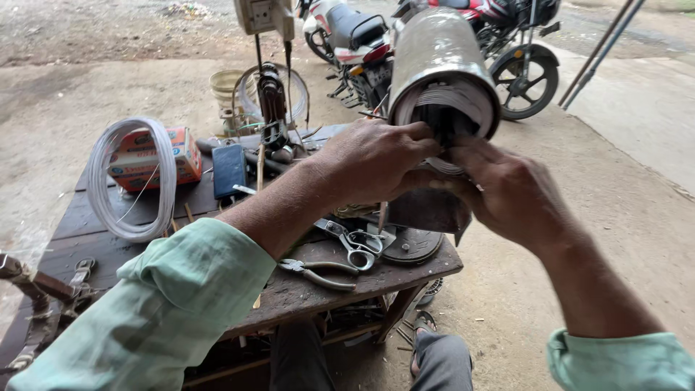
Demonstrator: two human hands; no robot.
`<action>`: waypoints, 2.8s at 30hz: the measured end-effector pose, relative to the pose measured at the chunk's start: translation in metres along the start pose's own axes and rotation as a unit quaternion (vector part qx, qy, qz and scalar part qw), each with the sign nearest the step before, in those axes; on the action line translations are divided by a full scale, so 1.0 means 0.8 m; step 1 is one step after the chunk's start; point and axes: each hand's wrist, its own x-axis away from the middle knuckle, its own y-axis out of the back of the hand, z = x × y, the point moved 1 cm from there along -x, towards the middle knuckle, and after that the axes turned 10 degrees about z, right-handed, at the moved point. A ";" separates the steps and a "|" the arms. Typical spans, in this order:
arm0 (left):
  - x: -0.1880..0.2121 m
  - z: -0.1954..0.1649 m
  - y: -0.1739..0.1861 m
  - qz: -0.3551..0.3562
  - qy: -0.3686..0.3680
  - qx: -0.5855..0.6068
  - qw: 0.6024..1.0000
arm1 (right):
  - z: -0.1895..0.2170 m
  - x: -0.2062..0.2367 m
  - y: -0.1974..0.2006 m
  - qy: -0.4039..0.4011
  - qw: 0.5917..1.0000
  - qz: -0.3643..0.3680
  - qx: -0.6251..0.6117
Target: The person winds white wire onto a large horizontal drum spool mounted on a workbench, feeding and guiding loops of wire from a coil by hand and rotating the drum to build up the winding. They adjust the wire bundle inside the drum, use a wooden stick to help pack the wire, and finally pick up pliers to work on the wound wire.
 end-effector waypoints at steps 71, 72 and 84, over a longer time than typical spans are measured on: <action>-0.048 0.068 -0.104 -0.203 0.275 0.183 0.922 | 0.086 0.086 0.006 0.052 0.683 -0.540 -0.489; -0.045 0.067 -0.105 -0.218 0.257 0.174 0.925 | 0.080 0.072 0.010 0.060 0.681 -0.541 -0.489; -0.037 0.067 -0.102 -0.203 0.253 0.227 0.918 | 0.008 0.070 -0.034 0.078 0.630 -0.586 -0.504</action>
